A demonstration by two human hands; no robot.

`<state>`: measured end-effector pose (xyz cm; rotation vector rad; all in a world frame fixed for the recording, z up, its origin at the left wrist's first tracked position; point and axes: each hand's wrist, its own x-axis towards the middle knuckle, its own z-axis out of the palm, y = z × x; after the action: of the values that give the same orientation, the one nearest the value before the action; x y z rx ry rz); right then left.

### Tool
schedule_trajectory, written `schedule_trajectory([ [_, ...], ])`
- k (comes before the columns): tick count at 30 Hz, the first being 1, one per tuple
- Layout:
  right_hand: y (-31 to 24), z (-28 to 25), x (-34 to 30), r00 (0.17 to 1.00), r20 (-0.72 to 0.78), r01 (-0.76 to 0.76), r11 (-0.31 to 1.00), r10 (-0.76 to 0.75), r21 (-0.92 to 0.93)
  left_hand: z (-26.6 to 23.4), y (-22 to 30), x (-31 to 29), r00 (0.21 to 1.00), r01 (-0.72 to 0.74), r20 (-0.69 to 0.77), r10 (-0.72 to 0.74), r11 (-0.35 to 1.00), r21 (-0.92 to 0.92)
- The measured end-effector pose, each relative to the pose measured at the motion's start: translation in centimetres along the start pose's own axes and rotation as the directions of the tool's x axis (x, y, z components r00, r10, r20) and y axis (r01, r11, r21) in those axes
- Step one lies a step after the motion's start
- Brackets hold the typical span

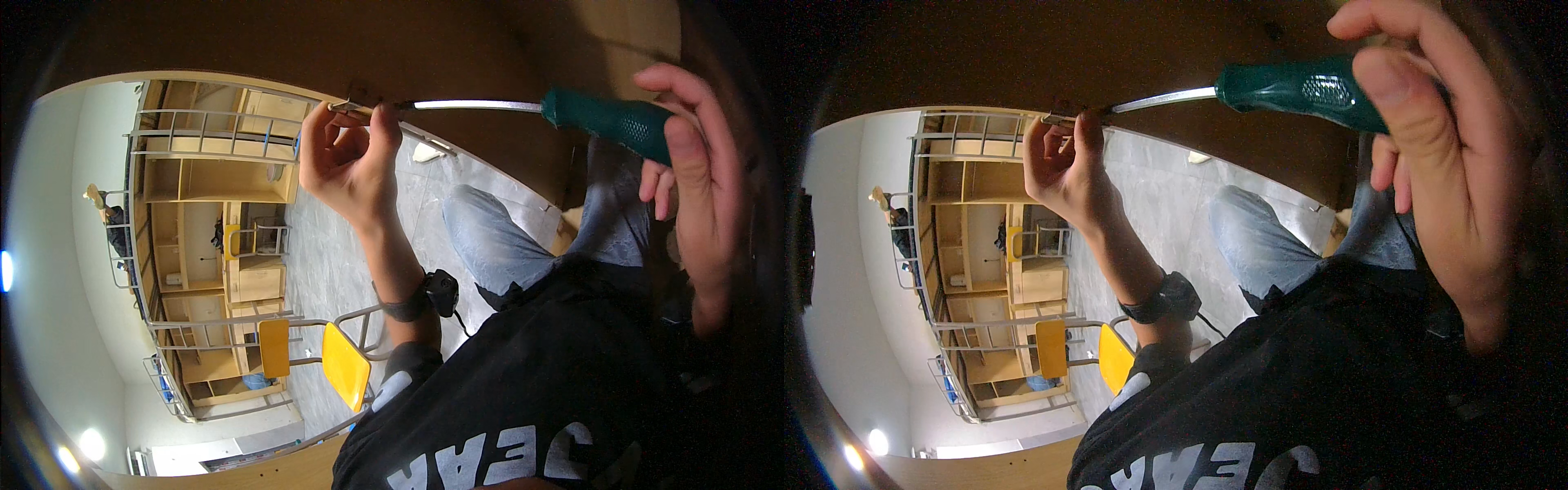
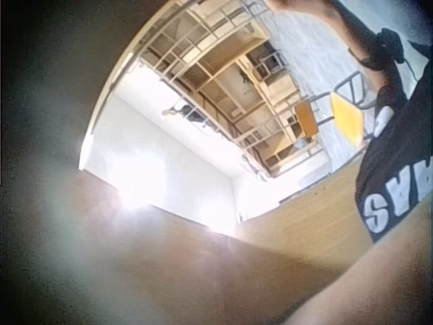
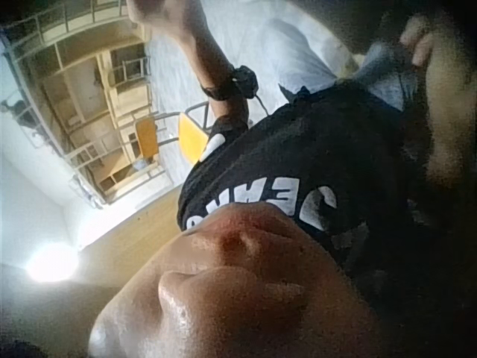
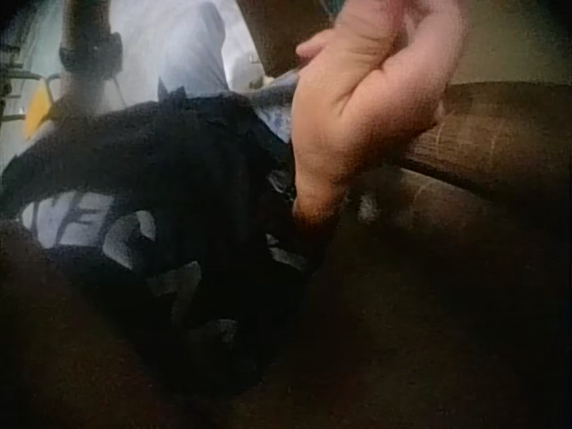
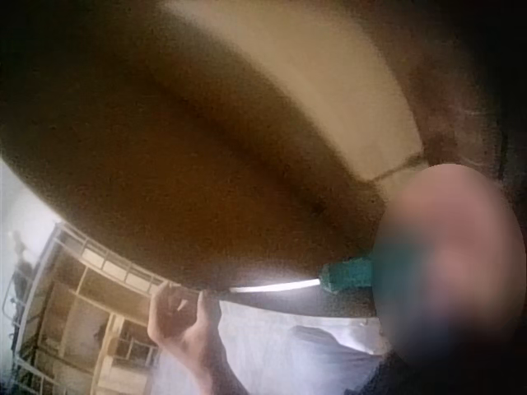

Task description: The person uses a screwdriver to tighten screws on a wooden bunk bed frame, working on both a side rail and a vertical post.

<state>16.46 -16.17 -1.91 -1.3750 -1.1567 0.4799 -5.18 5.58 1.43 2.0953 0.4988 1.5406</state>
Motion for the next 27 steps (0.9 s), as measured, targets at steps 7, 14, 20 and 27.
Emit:
schedule_trajectory([
  [7, 1.2, -0.1, 0.5, 0.914, 0.042, 0.383, 0.826, -0.404, -0.414, -0.2, 0.1, 0.0, 1.0, 0.018, -0.015, -0.018, 0.999, -0.044],
  [14, 2.2, -0.4, 0.0, 0.992, 0.047, 0.124, 0.981, -0.119, -0.147, -0.1, -0.1, 0.0, 0.999, 0.01, -0.03, -0.011, 1.0, -0.028],
  [20, 1.2, 0.7, 0.1, 0.965, 0.002, 0.253, 0.931, -0.262, -0.263, -0.4, 0.0, 0.0, 1.0, 0.015, -0.022, -0.015, 1.0, -0.02],
  [27, 1.8, 0.6, 0.5, 0.903, -0.007, 0.425, 0.898, -0.429, -0.114, 0.2, 0.2, 0.1, 1.0, -0.003, -0.012, 0.003, 1.0, -0.029],
])
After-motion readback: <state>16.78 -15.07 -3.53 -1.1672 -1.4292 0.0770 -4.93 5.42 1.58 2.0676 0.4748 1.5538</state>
